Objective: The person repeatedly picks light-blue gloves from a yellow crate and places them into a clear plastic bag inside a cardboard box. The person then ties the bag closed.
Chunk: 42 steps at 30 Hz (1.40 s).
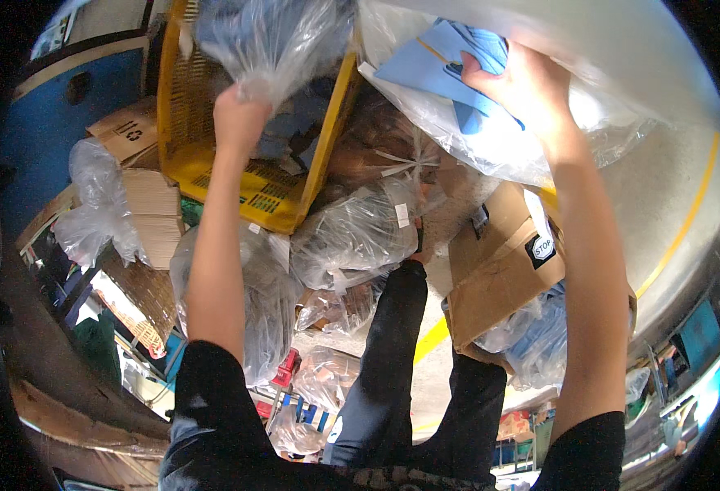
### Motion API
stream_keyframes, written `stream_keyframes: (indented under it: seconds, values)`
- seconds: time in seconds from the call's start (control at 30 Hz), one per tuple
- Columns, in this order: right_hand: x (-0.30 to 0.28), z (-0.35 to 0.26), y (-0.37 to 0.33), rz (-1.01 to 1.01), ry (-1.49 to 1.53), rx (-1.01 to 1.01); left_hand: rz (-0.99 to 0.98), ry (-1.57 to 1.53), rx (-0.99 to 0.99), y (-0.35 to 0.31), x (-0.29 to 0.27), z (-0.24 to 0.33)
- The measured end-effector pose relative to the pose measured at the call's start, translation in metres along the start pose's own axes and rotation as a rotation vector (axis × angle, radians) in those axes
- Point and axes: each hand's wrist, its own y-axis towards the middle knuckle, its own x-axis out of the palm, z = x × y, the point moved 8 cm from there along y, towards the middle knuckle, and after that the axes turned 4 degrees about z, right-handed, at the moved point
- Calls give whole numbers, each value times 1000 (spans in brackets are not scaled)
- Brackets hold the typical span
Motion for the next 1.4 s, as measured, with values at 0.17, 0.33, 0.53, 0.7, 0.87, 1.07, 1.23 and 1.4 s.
stream_keyframes:
  seconds: [0.17, 0.33, 0.53, 0.7, 0.87, 1.07, 1.23, 1.4]
  values:
    - [-13, -21, -2, 174, -104, -187, -50, -232, -28, -145, -63, -20]
    - [-27, -15, -19, 19, 30, 34, 296, -942, -615, -299, -123, -77]
    - [-89, -28, -142, -122, 737, 82, -138, -1320, -352, -396, -104, 5]
    - [-155, -8, -337, -44, 1319, 422, -781, -1318, -376, -483, -8, 122]
    - [-219, 28, -514, 47, 1138, 665, -1490, -1171, -449, -634, 78, 229]
    - [-328, 124, -706, 380, 862, 829, -1978, -1184, -498, -801, 145, 308]
    - [-410, 186, -796, 920, 724, 827, -2076, -783, -894, -865, 219, 312]
    - [-381, 241, -775, 1121, 740, 750, -1569, -1269, 151, -773, 268, 375]
